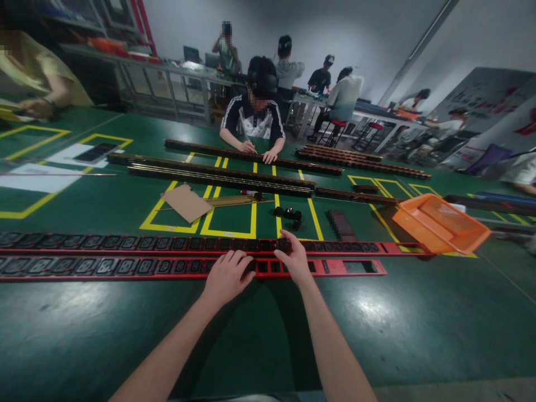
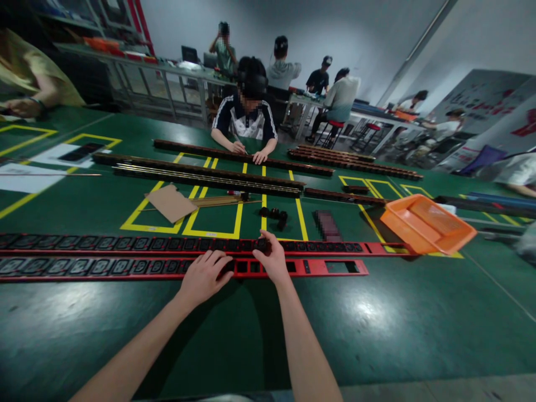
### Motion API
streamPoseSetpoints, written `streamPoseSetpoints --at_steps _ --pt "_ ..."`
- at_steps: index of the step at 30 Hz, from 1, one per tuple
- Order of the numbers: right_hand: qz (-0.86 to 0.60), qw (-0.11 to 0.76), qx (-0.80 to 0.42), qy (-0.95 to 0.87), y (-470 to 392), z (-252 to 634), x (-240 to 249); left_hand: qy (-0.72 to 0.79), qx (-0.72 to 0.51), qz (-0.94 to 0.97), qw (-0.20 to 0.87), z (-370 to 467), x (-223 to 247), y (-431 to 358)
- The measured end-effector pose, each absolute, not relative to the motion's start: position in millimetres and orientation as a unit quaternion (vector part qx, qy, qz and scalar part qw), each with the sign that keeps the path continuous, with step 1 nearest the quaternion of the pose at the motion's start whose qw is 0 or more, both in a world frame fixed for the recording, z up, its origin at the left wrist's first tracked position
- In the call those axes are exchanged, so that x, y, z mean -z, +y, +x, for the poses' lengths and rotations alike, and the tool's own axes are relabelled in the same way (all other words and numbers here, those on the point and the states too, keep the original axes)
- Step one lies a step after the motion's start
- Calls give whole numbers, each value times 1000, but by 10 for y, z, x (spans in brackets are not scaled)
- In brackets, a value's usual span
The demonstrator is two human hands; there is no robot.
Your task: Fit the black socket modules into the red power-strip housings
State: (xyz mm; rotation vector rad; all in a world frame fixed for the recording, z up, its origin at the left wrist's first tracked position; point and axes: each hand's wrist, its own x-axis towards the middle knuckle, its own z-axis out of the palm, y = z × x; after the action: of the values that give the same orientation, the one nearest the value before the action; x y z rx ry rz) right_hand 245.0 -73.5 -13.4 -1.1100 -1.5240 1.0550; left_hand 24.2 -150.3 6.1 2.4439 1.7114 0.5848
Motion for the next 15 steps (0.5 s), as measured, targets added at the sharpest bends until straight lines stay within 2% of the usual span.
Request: streamPoseSetpoints --at_steps 7,15 --pt "-455 441 -443 -634 -751 2439 60 563 -191 803 48 243 -57 -1501" --pt "-438 455 -440 -639 -760 2426 34 566 -196 799 52 244 -53 -1502"
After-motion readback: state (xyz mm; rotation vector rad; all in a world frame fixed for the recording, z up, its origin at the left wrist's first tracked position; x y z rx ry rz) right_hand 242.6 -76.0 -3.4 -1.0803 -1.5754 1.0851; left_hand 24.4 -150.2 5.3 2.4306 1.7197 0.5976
